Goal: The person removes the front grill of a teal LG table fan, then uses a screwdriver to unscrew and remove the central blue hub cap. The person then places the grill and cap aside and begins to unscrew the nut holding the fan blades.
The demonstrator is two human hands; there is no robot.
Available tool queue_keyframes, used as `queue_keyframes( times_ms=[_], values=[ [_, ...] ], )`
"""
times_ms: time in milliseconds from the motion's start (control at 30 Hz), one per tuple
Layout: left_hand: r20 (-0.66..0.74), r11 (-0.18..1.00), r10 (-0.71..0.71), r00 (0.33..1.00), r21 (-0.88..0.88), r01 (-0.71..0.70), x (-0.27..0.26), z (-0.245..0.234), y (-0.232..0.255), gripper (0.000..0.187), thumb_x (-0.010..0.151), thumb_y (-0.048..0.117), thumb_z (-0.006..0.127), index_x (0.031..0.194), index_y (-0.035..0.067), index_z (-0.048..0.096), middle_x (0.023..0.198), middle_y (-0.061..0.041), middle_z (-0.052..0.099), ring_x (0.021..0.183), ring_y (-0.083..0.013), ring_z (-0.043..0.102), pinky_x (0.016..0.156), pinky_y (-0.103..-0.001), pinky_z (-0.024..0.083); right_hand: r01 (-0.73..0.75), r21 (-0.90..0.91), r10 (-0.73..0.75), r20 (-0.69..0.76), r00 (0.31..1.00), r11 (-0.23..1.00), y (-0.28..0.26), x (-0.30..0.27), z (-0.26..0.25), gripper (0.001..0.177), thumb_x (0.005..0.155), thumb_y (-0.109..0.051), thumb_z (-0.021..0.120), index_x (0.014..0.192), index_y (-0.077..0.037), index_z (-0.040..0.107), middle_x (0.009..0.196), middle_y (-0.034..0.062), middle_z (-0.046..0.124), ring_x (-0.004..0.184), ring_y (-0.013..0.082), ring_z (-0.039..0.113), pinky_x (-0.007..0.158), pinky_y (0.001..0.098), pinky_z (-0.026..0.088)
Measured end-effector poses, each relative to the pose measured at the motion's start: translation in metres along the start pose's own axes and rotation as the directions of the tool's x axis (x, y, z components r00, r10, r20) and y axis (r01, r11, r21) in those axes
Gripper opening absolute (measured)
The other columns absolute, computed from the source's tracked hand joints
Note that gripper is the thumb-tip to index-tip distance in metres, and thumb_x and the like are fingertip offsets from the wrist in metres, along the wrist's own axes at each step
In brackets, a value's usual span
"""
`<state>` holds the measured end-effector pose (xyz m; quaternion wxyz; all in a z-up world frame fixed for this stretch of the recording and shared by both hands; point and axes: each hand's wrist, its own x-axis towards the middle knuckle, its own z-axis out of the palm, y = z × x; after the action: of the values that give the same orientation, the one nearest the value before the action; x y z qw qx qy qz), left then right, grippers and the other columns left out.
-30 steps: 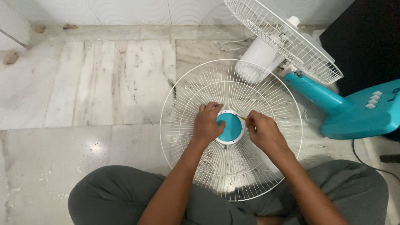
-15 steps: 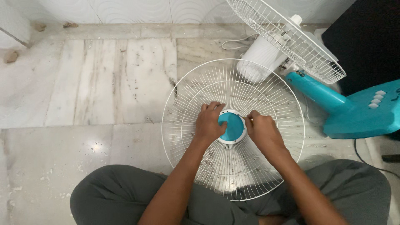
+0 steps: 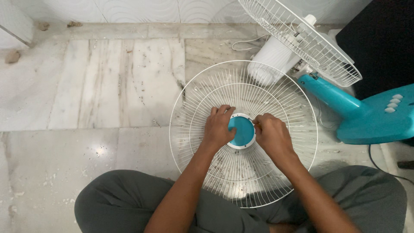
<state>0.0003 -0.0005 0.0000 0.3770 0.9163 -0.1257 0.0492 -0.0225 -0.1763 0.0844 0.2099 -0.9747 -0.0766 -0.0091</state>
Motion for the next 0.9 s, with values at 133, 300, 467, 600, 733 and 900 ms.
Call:
queue_keyframes(
  times_ms=[133,300,467,600,733,900],
  values=[
    [-0.021,1.000,0.016,1.000,-0.006,-0.016,0.000,-0.001,0.000,0.070,0.065,0.012,0.086,0.131,0.006,0.065,0.132,-0.008,0.061,0.115,-0.0317,0.056,0.092,-0.045,0.053,0.041,0.037,-0.041,-0.014,0.999,0.998,-0.003,0.001,-0.005,0.020,0.078,-0.005,0.076,0.097,0.003,0.072,0.095,0.0235,0.073,0.082,0.0375,0.072,0.073,0.0462,0.058],
    [-0.032,0.999,-0.052,0.998,0.005,0.052,-0.001,0.003,0.007,0.064,0.070,0.015,0.085,0.130,0.006,0.066,0.130,-0.008,0.062,0.112,-0.0307,0.056,0.092,-0.044,0.051,-0.193,0.072,0.187,0.086,0.979,0.979,0.001,0.003,-0.012,0.027,0.095,-0.022,0.070,0.107,0.002,0.068,0.077,0.0257,0.072,0.068,0.0381,0.073,0.065,0.0476,0.057],
    [-0.130,0.998,0.052,0.990,0.049,-0.046,-0.003,0.009,0.020,0.051,0.074,0.019,0.084,0.122,0.008,0.071,0.125,-0.008,0.064,0.118,-0.0295,0.054,0.099,-0.048,0.040,-0.135,0.028,0.136,-0.004,0.991,0.990,0.008,0.003,-0.004,0.023,0.097,-0.020,0.067,0.098,0.002,0.071,0.073,0.0240,0.071,0.065,0.0392,0.072,0.063,0.0464,0.058],
    [-0.113,0.999,0.037,0.993,0.009,-0.036,-0.003,0.018,0.031,0.032,0.082,0.015,0.078,0.115,0.014,0.077,0.116,-0.003,0.066,0.117,-0.0258,0.055,0.101,-0.046,0.040,-0.041,0.013,0.042,-0.084,0.996,0.999,0.008,-0.001,0.002,0.020,0.094,-0.018,0.070,0.093,0.002,0.071,0.077,0.0236,0.072,0.069,0.0388,0.073,0.064,0.0458,0.058],
    [-0.172,0.999,0.039,0.984,-0.005,-0.040,0.001,0.024,0.029,0.023,0.084,0.011,0.076,0.107,0.013,0.079,0.110,-0.002,0.068,0.111,-0.0245,0.057,0.095,-0.043,0.042,-0.025,0.070,0.033,-0.114,0.993,0.997,0.003,-0.004,0.004,0.016,0.093,-0.016,0.071,0.090,0.000,0.073,0.079,0.0215,0.073,0.071,0.0373,0.073,0.065,0.0451,0.057],
    [-0.200,0.999,0.036,0.979,-0.026,-0.042,0.009,0.028,0.025,0.015,0.085,0.013,0.077,0.100,0.014,0.080,0.102,0.001,0.070,0.103,-0.0223,0.060,0.089,-0.042,0.044,-0.039,0.025,0.041,-0.078,0.996,0.999,-0.001,-0.003,0.004,0.017,0.093,-0.015,0.071,0.089,0.002,0.072,0.081,0.0194,0.074,0.070,0.0344,0.073,0.065,0.0438,0.057]
  ],
)
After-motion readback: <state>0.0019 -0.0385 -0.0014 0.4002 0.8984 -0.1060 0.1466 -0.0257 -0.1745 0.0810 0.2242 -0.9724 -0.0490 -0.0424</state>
